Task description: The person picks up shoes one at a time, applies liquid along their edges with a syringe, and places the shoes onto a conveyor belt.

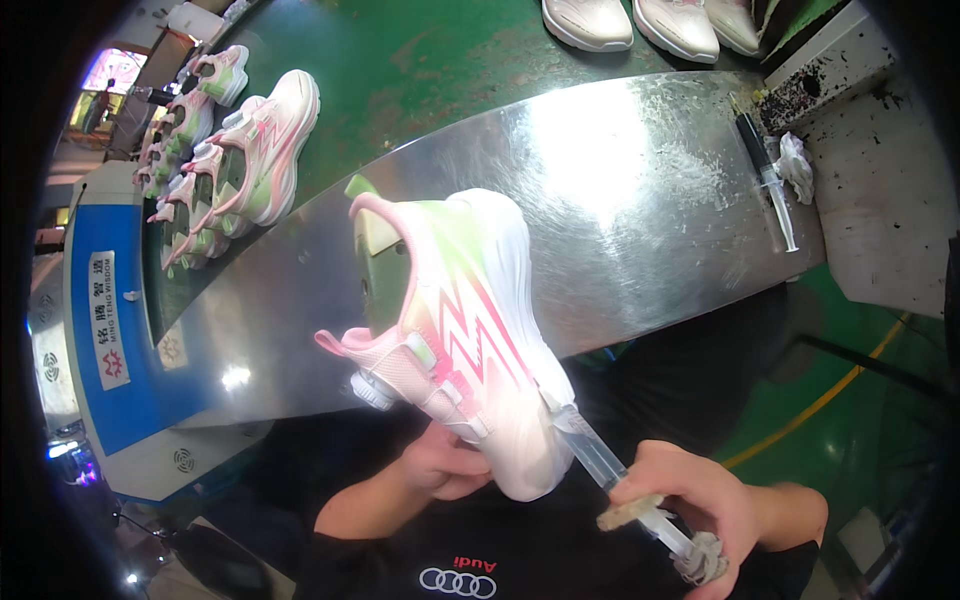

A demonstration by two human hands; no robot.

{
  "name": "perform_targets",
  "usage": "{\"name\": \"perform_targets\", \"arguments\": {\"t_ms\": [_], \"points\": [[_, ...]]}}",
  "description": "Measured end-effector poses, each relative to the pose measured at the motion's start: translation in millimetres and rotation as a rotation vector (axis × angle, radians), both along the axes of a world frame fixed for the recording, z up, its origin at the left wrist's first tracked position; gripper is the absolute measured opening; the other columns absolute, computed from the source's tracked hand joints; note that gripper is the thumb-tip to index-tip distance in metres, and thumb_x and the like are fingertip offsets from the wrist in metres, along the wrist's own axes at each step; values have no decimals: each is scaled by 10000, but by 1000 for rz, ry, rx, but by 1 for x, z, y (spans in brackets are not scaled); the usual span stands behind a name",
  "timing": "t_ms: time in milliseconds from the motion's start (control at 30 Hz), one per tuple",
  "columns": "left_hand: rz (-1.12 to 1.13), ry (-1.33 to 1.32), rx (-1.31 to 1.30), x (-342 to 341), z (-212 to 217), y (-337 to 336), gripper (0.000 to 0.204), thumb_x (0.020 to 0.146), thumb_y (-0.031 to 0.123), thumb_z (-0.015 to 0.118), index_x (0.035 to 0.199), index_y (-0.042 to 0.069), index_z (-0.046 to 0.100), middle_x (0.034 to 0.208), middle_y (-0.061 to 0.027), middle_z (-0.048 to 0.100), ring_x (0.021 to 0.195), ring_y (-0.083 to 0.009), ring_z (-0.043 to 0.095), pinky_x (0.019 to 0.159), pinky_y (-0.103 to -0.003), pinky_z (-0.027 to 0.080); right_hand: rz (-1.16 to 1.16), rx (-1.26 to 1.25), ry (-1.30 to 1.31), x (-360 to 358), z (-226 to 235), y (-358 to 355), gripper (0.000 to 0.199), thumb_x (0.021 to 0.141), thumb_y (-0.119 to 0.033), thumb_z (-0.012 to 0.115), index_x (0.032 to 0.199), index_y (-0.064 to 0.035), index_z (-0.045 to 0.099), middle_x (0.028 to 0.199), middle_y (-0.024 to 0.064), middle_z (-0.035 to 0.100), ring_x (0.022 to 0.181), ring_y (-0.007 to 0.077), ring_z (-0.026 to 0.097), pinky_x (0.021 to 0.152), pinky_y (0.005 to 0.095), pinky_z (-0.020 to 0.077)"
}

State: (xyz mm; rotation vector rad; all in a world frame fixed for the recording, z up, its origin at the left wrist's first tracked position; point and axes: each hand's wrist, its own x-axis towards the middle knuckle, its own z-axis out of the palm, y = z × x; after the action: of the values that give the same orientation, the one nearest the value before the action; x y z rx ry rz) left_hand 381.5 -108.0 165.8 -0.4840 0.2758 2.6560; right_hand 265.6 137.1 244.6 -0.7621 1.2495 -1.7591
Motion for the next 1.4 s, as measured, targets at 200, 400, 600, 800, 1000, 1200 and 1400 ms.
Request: {"name": "perform_targets", "arguments": {"t_ms": [200, 400, 600, 800, 1000, 1200, 1400], "points": [[-149, 37, -14, -25, -7, 17, 671, 724, -26, 608, 1341, 33, 349, 1289, -152, 471, 1234, -310, 427, 1038, -451, 333, 26, 65, 287, -10, 27, 22, 991, 571, -655, 726, 1188, 73, 462, 978, 120, 603, 794, 204, 495, 715, 313, 361], [-236, 92, -14, -49, -13, 35, 589, 794, -16, 624, 1323, 45, 371, 1251, -143, 502, 1185, -294, 484, 992, -435, 415, -69, 70, 302, -2, 40, 42, 959, 593, -656, 707, 1191, 57, 476, 962, 110, 607, 761, 209, 511, 689, 320, 341], [-148, 160, -40, -69, -10, 49, 405, 829, -62, 568, 1217, 13, 481, 1148, -155, 568, 1071, -268, 563, 928, -383, 475, -125, 109, 357, 4, 43, 56, 890, 612, -631, 703, 1164, 36, 495, 944, 99, 615, 738, 212, 539, 664, 335, 331], [-126, 122, 19, -85, 1, 56, 354, 816, -67, 587, 1153, 25, 527, 1105, -139, 594, 1024, -246, 588, 907, -358, 495, -217, 86, 385, 12, 35, 63, 853, 642, -603, 691, 1183, 21, 481, 870, 140, 628, 721, 199, 555, 625, 279, 339], [-126, 103, 20, -90, -6, 59, 356, 804, -57, 610, 1137, 42, 532, 1087, -121, 597, 997, -225, 598, 883, -349, 509, -222, 193, 512, 15, 35, 63, 827, 611, -607, 715, 1170, -32, 516, 928, 122, 624, 725, 204, 548, 638, 300, 327], [-122, 52, 29, -97, -7, 64, 347, 807, -47, 616, 1125, 67, 536, 1055, -80, 602, 981, -200, 600, 880, -321, 509, -163, 226, 712, 15, 33, 49, 821, 601, -601, 724, 1141, -20, 512, 906, 86, 615, 691, 206, 529, 622, 317, 321], [-111, 93, 97, -100, -7, 66, 286, 815, -19, 626, 1083, 65, 575, 1052, -74, 615, 995, -184, 595, 843, -292, 524, -238, 359, 904, 22, 31, 38, 743, 609, -494, 764, 1148, -36, 538, 866, 52, 592, 600, 166, 418, 567, 269, 335]]}}
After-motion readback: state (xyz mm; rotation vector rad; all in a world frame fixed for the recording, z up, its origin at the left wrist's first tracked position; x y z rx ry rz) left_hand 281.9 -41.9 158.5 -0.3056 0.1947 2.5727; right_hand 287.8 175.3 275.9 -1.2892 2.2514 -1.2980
